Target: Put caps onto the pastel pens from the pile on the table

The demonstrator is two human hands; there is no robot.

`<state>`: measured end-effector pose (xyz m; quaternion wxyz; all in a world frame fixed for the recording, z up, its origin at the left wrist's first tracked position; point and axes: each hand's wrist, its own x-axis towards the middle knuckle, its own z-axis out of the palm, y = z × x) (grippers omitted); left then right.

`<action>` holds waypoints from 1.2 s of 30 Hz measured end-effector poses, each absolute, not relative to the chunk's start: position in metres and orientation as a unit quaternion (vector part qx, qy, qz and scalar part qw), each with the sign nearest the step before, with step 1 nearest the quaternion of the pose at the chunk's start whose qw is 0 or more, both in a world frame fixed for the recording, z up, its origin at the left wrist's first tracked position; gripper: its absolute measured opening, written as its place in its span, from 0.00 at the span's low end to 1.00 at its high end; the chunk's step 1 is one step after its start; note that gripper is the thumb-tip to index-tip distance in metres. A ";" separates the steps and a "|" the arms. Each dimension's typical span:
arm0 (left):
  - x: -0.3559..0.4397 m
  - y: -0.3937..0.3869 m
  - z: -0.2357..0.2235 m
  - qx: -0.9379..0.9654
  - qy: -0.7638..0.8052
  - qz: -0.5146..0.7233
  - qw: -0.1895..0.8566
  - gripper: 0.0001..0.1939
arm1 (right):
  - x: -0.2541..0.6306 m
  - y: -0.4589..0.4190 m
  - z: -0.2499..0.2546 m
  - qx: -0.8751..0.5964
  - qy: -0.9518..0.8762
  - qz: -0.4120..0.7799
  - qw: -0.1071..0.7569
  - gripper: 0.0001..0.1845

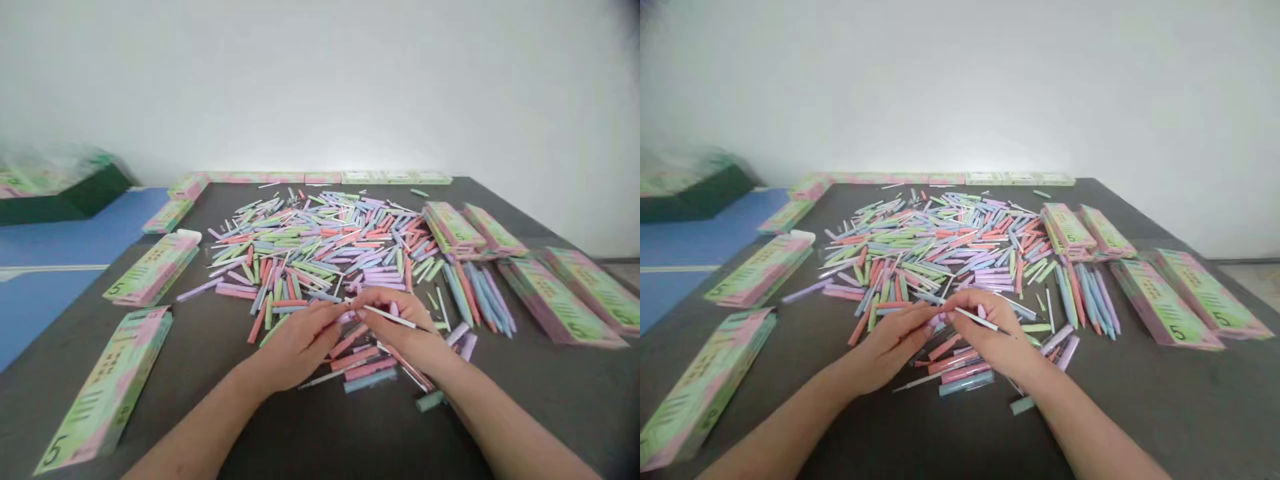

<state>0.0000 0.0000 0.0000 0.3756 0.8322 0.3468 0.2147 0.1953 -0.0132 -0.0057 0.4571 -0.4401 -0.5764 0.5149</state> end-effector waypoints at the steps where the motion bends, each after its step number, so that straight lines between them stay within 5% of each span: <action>1: 0.000 0.000 0.000 0.832 0.347 0.216 0.376 0.13 | 0.196 -0.013 -0.007 -0.440 -0.575 0.516 0.458 0.03; 20: 0.001 -0.001 -0.004 0.797 0.369 0.253 0.405 0.14 | 0.198 -0.009 -0.009 -0.343 -0.374 0.710 0.488 0.06; 36: 0.005 0.003 -0.012 0.726 0.462 0.327 0.391 0.09 | 0.191 -0.014 -0.014 -0.290 -0.332 0.788 0.429 0.13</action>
